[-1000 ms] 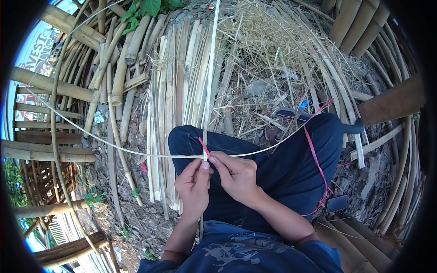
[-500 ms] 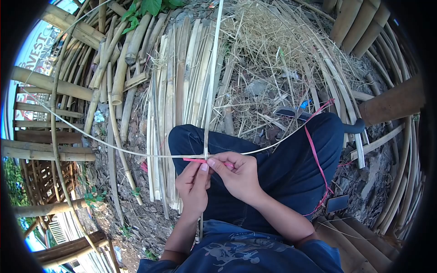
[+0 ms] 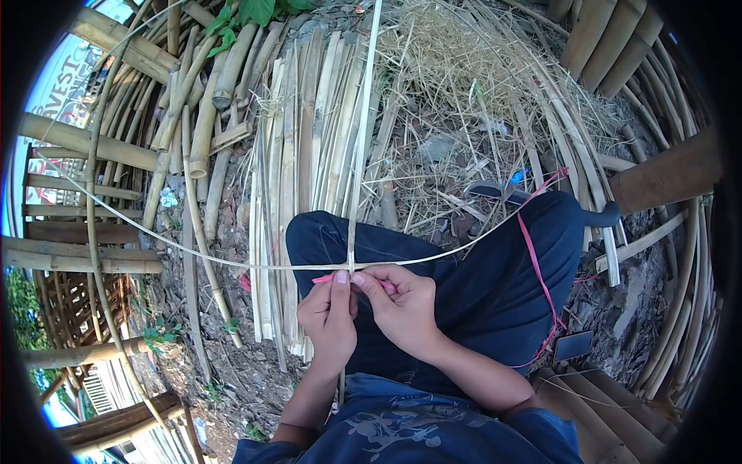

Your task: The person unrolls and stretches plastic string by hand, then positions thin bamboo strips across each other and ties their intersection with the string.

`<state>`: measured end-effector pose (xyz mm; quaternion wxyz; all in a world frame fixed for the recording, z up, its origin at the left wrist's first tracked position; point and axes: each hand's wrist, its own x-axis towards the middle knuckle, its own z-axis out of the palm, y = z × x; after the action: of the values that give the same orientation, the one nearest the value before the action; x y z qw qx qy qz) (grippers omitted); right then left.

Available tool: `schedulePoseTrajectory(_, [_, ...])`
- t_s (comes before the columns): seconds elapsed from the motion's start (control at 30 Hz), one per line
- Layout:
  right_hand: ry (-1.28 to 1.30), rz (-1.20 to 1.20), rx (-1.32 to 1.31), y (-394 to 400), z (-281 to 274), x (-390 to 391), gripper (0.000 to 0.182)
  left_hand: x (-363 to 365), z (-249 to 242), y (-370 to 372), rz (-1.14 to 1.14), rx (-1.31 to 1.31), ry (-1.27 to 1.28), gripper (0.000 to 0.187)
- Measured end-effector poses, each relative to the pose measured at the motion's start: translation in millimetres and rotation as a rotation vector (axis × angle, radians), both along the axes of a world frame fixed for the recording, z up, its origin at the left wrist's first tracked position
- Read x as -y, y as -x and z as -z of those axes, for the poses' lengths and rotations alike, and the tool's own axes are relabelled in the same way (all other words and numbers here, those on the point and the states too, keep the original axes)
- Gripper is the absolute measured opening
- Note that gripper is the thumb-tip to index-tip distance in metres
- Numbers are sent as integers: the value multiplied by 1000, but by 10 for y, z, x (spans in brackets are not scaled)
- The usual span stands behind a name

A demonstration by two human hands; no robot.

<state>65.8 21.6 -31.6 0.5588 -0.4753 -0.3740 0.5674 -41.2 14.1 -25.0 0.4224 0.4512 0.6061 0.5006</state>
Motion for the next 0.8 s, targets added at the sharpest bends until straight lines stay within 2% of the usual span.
schedulePoseTrajectory(0.07, [-27, -2, -55, 4, 32, 22, 12, -12, -2, 0, 5, -21, -24, 36])
schedulePoseTrajectory(0.2, [-108, -31, -156, 9, 170, 82, 14, -3, -65, 17, -3, 98, 47, 33])
schedulePoseTrajectory(0.5, [-69, -77, -304, 17, 303, 62, 15, -8, -64, 51, 19, 111, 91, 33])
schedulePoseTrajectory(0.63, [-63, -88, -254, -1, 236, 80, 15, 1, 2, 57, 50, -52, 22, 34])
schedulePoseTrajectory(0.77, [-21, 29, -196, 57, 241, 96, 15, 8, -40, -8, 20, -41, 15, 39])
schedulePoseTrajectory(0.8, [9, 52, -154, 59, 244, 95, 14, 20, -49, 30, 53, 31, 65, 38])
